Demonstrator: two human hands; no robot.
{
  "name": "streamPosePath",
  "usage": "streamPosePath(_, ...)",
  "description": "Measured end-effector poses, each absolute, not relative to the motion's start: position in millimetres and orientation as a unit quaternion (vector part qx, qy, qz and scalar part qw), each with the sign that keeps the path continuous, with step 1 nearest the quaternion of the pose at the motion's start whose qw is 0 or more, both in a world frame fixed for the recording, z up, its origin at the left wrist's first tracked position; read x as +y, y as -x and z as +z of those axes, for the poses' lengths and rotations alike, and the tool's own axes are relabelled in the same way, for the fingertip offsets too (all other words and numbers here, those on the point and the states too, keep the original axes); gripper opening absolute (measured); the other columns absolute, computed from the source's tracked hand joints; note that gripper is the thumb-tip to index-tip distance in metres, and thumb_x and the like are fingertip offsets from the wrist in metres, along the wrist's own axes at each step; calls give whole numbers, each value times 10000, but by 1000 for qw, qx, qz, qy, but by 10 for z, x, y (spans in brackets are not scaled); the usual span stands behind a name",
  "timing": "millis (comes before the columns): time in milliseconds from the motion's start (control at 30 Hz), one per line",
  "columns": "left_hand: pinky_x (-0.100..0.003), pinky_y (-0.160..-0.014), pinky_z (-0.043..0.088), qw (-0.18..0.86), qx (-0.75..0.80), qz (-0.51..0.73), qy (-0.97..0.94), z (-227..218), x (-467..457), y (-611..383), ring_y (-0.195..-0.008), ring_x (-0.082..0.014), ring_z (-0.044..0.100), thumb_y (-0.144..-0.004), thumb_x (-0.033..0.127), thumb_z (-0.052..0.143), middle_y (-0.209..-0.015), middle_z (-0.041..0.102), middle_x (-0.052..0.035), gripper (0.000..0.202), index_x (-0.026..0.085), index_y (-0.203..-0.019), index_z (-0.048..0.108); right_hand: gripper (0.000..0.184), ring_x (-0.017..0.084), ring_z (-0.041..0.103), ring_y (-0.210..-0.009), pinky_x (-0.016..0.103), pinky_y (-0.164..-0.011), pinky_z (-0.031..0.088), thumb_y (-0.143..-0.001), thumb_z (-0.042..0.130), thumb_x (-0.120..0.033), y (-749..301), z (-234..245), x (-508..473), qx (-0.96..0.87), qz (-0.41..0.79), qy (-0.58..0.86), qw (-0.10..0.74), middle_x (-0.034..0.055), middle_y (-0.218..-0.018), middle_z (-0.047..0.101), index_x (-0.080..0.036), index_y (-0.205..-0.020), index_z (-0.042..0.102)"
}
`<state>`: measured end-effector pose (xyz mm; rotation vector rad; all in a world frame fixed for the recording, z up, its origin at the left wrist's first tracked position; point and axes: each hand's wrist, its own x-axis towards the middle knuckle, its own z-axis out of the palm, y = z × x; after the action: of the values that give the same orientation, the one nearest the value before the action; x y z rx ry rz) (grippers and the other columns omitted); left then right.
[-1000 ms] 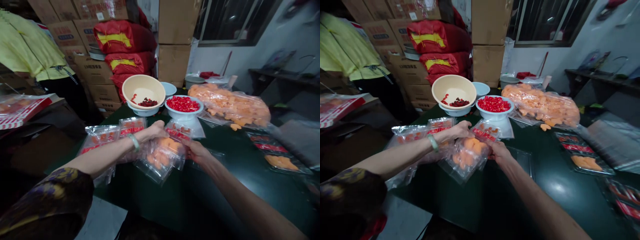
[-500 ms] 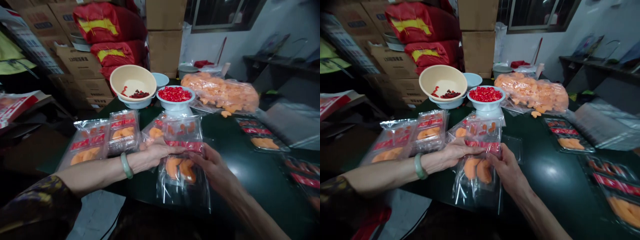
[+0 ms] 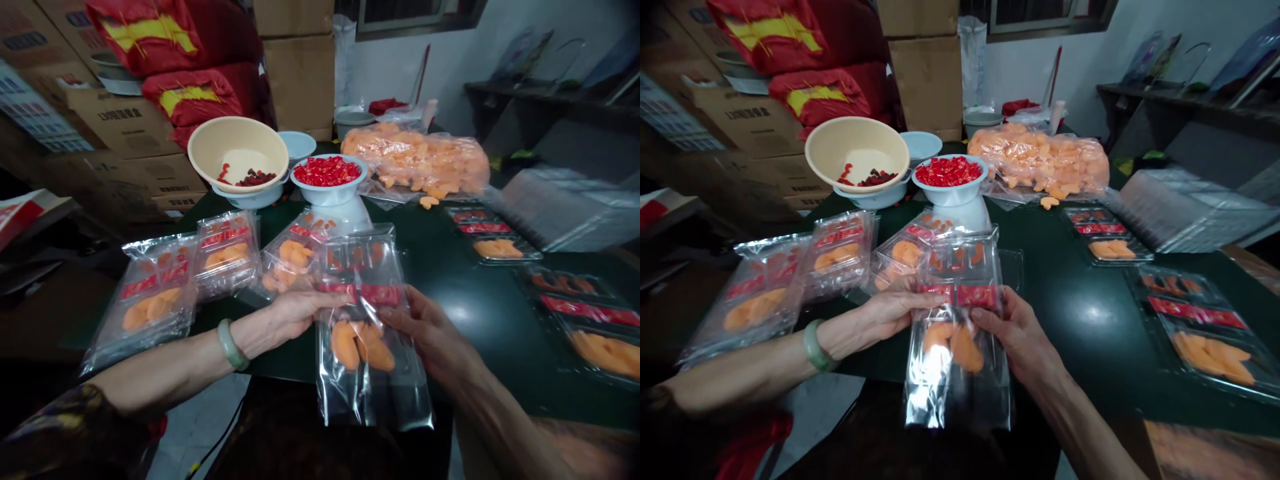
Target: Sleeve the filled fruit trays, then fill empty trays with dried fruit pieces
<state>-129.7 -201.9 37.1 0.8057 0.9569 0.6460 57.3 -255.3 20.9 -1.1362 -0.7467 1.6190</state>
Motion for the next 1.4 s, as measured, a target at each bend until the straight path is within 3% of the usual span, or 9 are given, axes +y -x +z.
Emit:
streamPosePath(167, -325, -770, 523, 775, 441, 324, -317, 248, -2164, 1055, -707, -163, 650, -568, 225, 820, -817, 694, -78, 341, 91, -842, 670, 358, 115, 570, -526, 217, -468, 440, -592, 786, -307, -634, 124, -2606, -336, 639, 500, 479, -27, -685, 637, -194, -842, 556)
streamPosePath(300, -331, -721, 530, 756, 420, 302, -400, 192, -2115, 595, -745, -186, 648, -611, 244, 787, -884, 679, -97, 380, 92, -926, 639, 426, 146, 609, -576, 254, -523, 479, -584, 791, -323, -1013, 40, -2728, -294, 611, 538, 501, 1, -746, 663, -198, -913, 552)
streamPosePath(500, -510, -1003, 314, 320, 430, 247, -807, 36, -2085, 19, -1267, -334, 339, -636, 318, 737, -1384, 364, -197, 841, 123, -1347, 333, 388, 151, 550, -507, 268, -474, 442, -609, 732, -402, -1757, -155, -2800, -289, 430, 702, 489, 7, -649, 619, -185, -870, 545)
streamPosePath(700, -505, -949, 339, 162, 186, 38, -968, -96, -2234, -34, -1273, -384, 319, -715, 412, 678, -1315, 458, -199, 568, 95, -1159, 521, 483, 330, 514, -1020, 465, -827, 430, -725, 627, -339, -2020, -319, -2929, -513, -12, 805, 297, 167, -1107, 557, -140, -1152, 525)
streamPosePath(833, -468, -923, 365, 104, 158, 49, -981, -111, -2250, -9, -1201, -348, 429, -862, 275, 497, -1212, 542, -194, 311, 81, -1099, 551, 381, 282, 530, -972, 424, -829, 452, -824, 539, -341, -1906, -349, -3065, -608, 16, 737, 295, 127, -1059, 584, -192, -1173, 524)
streamPosePath(1000, -506, -927, 364, 109, 125, 62, -984, -138, -2284, -4, -1241, -377, 374, -816, 358, 560, -1306, 455, -224, 452, 95, -1177, 487, 783, 355, 420, -1145, 526, -893, 407, -671, 706, -456, -1961, -357, -3168, -707, 95, 661, 236, 144, -1312, 441, -243, -1345, 370)
streamPosePath(1200, -450, -940, 384, 198, 156, 155, -955, -136, -2305, 34, -1207, -294, 429, -870, 221, 440, -1235, 517, -151, 280, 151, -1121, 543, 454, 286, 377, -1235, 472, -975, 389, -816, 575, -239, -2046, -384, -3312, -729, 112, 623, 261, 109, -1319, 429, -257, -1258, 474)
streamPosePath(1300, -366, -860, 447, 342, 345, 232, -843, -113, -2252, 28, -1103, -246, 505, -818, 296, 540, -1210, 525, -129, 332, 168, -1125, 538, 428, 296, 401, -1233, 466, -976, 396, -788, 615, -360, -2066, -328, -3319, -682, 166, 635, 322, 99, -1334, 434, -253, -1195, 535)
streamPosePath(1400, -266, -607, 467, 508, 513, 205, -661, -132, -2207, -94, -816, -192, 594, -743, 313, 607, -1011, 603, -121, 405, 122, -1092, 530, 547, 327, 535, -1089, 479, -882, 458, -731, 616, -491, -2109, -303, -3251, -522, 216, 731, 382, 132, -1211, 544, -235, -1205, 521)
